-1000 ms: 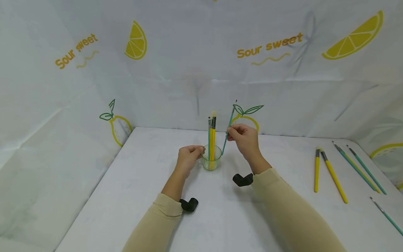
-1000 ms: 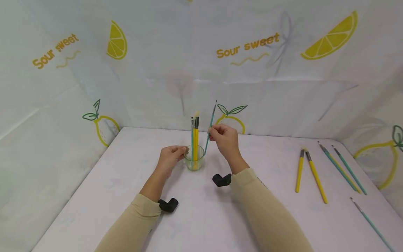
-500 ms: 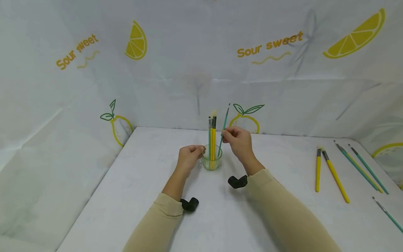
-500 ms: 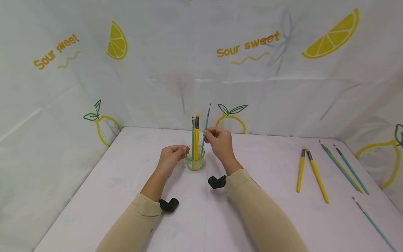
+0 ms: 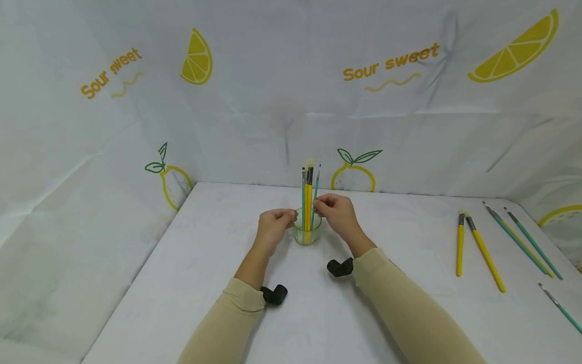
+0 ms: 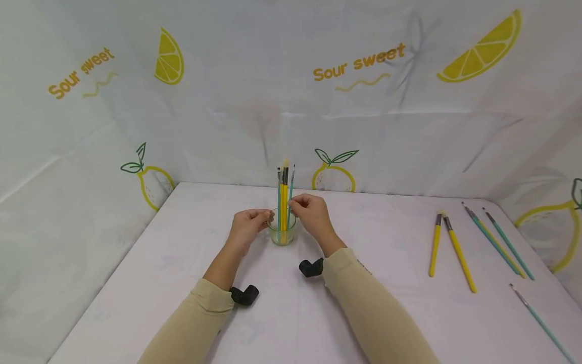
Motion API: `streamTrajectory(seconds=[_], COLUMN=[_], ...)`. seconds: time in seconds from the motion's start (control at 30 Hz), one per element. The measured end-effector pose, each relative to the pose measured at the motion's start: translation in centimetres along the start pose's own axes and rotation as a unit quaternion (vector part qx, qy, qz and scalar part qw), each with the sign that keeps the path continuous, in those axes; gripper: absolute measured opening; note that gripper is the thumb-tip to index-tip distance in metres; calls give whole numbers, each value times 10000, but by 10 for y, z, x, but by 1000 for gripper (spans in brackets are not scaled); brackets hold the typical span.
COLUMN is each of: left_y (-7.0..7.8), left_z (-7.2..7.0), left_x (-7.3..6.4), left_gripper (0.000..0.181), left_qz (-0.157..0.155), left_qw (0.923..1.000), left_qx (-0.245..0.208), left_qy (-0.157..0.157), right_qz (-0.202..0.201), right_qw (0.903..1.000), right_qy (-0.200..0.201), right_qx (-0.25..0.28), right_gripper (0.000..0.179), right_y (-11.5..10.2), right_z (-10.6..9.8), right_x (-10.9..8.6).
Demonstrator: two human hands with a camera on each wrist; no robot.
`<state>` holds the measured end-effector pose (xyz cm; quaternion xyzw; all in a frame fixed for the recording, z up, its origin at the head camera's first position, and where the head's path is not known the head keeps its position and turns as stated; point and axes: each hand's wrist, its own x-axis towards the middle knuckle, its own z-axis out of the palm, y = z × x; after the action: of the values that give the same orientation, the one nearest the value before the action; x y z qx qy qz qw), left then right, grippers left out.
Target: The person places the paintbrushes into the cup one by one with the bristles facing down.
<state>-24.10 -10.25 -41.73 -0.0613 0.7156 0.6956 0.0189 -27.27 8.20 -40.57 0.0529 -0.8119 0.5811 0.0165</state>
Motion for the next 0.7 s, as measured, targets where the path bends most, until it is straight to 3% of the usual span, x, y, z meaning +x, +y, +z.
streamTrajectory(seconds=[0.17,0.7], left_y=[0,-3], left_z=[0,-1], left_x=[0,2], left_gripper=[20,21], left_qz=[-8,-36], left_qw=[10000,10000], left_qx=[-44,26], left_qy=[-37,-16], right_qz=[80,-310], right_qw=[9986,9955], right_qy=[-233,-386], right_qx=[-475,-803], right_gripper=[25,26], right_y=[1,9], right_z=[1,0], right_x=[-2,1])
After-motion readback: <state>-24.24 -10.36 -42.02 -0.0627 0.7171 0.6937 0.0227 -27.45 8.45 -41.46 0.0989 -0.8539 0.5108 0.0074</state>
